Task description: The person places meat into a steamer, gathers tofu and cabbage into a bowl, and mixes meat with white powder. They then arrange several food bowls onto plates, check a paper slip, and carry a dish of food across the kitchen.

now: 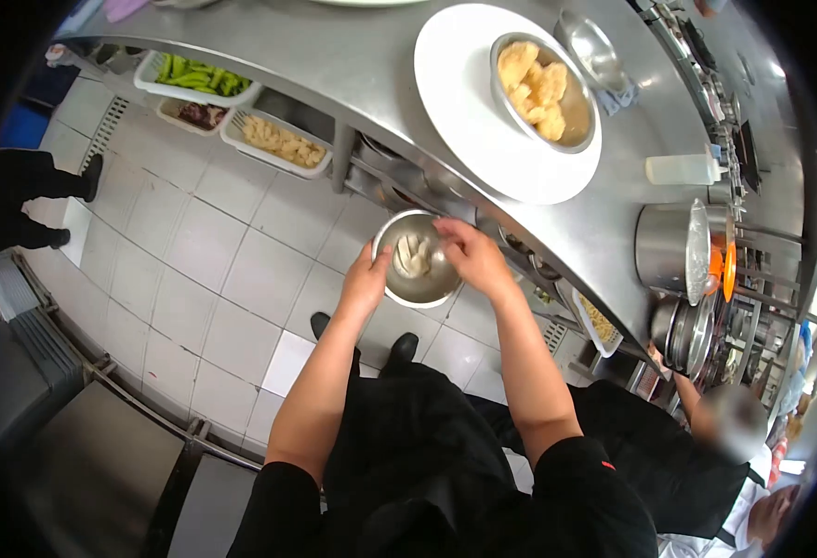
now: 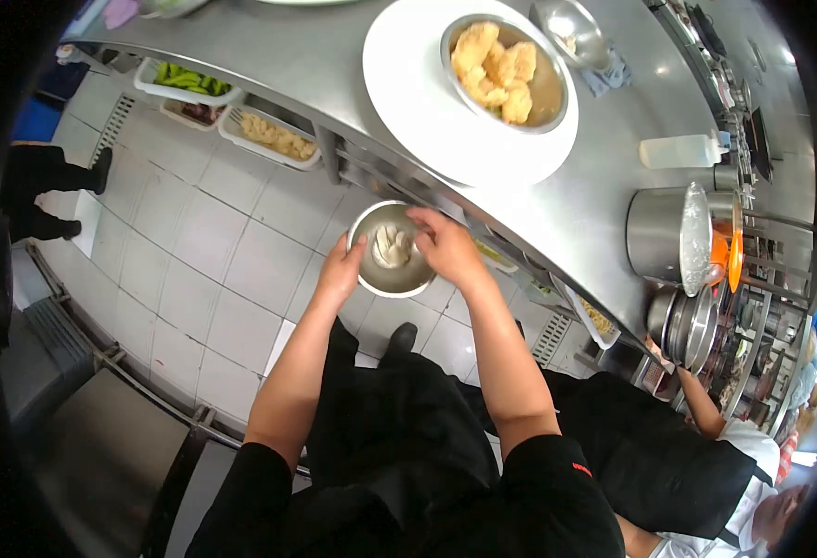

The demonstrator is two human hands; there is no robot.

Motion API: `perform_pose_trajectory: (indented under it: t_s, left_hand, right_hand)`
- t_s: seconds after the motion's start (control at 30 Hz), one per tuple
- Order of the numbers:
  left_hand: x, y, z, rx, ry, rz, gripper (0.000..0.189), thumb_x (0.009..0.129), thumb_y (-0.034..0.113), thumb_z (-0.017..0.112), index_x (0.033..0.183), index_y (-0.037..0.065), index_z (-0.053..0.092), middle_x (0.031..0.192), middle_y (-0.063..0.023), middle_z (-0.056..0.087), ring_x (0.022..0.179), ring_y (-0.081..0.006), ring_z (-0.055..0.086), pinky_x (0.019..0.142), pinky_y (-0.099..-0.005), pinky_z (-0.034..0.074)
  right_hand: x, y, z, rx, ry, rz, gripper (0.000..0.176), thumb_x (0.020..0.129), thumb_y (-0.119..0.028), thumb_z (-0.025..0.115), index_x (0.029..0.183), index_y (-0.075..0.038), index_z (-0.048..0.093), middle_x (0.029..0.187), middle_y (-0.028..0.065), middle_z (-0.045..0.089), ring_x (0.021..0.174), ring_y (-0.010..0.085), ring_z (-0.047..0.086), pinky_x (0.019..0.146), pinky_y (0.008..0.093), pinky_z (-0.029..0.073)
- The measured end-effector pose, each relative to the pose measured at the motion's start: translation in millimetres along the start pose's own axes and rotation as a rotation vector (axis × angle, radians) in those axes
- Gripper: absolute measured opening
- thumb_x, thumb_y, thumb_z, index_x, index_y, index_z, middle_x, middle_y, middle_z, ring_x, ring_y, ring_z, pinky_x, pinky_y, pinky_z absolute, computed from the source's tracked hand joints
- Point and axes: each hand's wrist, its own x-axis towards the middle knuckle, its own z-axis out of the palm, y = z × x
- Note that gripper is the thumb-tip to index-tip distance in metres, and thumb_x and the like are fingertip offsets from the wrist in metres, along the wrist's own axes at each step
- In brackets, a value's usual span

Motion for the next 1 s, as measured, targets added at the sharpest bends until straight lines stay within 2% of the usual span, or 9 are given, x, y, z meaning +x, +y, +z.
perform_pose_trajectory:
  t_s: [0.2,0.23,0.3,0.47,0.5,0.73,0.87,0.93,1.0]
  left_hand:
    - [-72.5,59.5,-43.8,0.146,-0.041,0.056,0.049,0.093,0.041,0.043,0.119,-0.001,0.051,0.111,-0.0244,0.060,0.109,-0.0380,0.054,0.093,-0.0404,0.041]
    - [-87.7,72.3,-52.0,0.188,-0.020,0.070,0.049,0.093,0.040,0.044,0.119,-0.001,0.051,0.110,-0.0243,0.060,0.108,-0.0374,0.055,0.092,-0.0399,0.041]
    - [-103.8,83.9,-69.9,0.144,-0.102,0.008,0.046,0.093,0.038,0.045,0.116,0.000,0.054,0.108,-0.0229,0.061,0.105,-0.0352,0.057,0.090,-0.0385,0.043]
    - [-131.1,150.7,-101.9,-0.001,-0.069,0.060,0.035,0.093,0.028,0.047,0.111,-0.001,0.055,0.100,-0.0135,0.064,0.092,-0.0208,0.059,0.083,-0.0327,0.045]
    - [-133.3,172.1,-107.9,-0.064,-0.049,0.047,0.032,0.092,0.024,0.048,0.113,-0.001,0.055,0.098,-0.0108,0.063,0.089,-0.0162,0.057,0.082,-0.0301,0.044]
    - [-57.5,239.0,-177.6,0.035,0.329,0.264,0.031,0.089,0.021,0.051,0.111,-0.002,0.055,0.095,-0.0115,0.063,0.086,-0.0172,0.057,0.077,-0.0300,0.045]
    - [13.2,254.9,-233.6,0.177,0.488,0.261,0.034,0.087,0.025,0.052,0.110,-0.001,0.056,0.085,-0.0113,0.064,0.075,-0.0201,0.062,0.065,-0.0303,0.049]
    - [21.5,286.0,-238.5,0.098,0.459,0.184,0.028,0.087,0.024,0.051,0.104,0.002,0.058,0.075,-0.0085,0.062,0.060,-0.0165,0.059,0.045,-0.0290,0.047]
    - [41.9,288.1,-246.4,0.087,0.437,0.187,0.026,0.087,0.023,0.052,0.101,0.003,0.058,0.071,-0.0073,0.060,0.054,-0.0149,0.057,0.038,-0.0279,0.043]
  right_hand:
    - [-80.6,-58.8,-36.6,-0.080,0.188,-0.219,0.021,0.086,-0.013,0.055,0.105,-0.006,0.061,0.091,0.0134,0.065,0.080,0.0243,0.063,0.071,0.0324,0.049]
    - [-95.1,-70.4,-42.8,-0.077,0.182,-0.151,0.020,0.086,-0.013,0.055,0.104,-0.006,0.062,0.091,0.0125,0.065,0.079,0.0239,0.063,0.070,0.0320,0.049]
    - [-113.6,-68.2,-48.9,-0.015,0.192,-0.143,0.018,0.086,-0.009,0.053,0.100,-0.001,0.062,0.082,0.0061,0.063,0.070,0.0129,0.062,0.067,0.0268,0.050]
    - [-127.0,-84.2,-62.4,0.339,0.193,0.053,0.019,0.088,-0.011,0.052,0.101,-0.001,0.062,0.081,0.0063,0.066,0.068,0.0121,0.061,0.064,0.0257,0.050]
    - [-124.0,-89.9,-65.8,0.378,0.196,0.050,0.018,0.089,-0.011,0.053,0.101,-0.001,0.063,0.080,0.0048,0.066,0.068,0.0105,0.060,0.063,0.0249,0.049]
    - [-61.1,-122.1,-91.7,0.531,0.206,-0.156,0.017,0.089,-0.011,0.054,0.100,-0.002,0.063,0.082,0.0061,0.065,0.070,0.0115,0.061,0.064,0.0258,0.049]
    - [7.7,-190.2,-110.1,0.050,0.320,-0.538,0.017,0.079,-0.004,0.059,0.095,-0.003,0.064,0.083,0.0117,0.060,0.077,0.0283,0.059,0.069,0.0348,0.047]
    - [58.0,-211.2,-107.1,-0.154,0.419,-0.711,0.019,0.076,-0.007,0.061,0.095,-0.004,0.064,0.086,0.0117,0.059,0.086,0.0300,0.056,0.074,0.0384,0.046]
    - [106.1,-225.8,-99.7,-0.338,0.440,-0.722,0.021,0.076,-0.013,0.063,0.096,-0.006,0.064,0.088,0.0103,0.058,0.092,0.0287,0.054,0.077,0.0399,0.044]
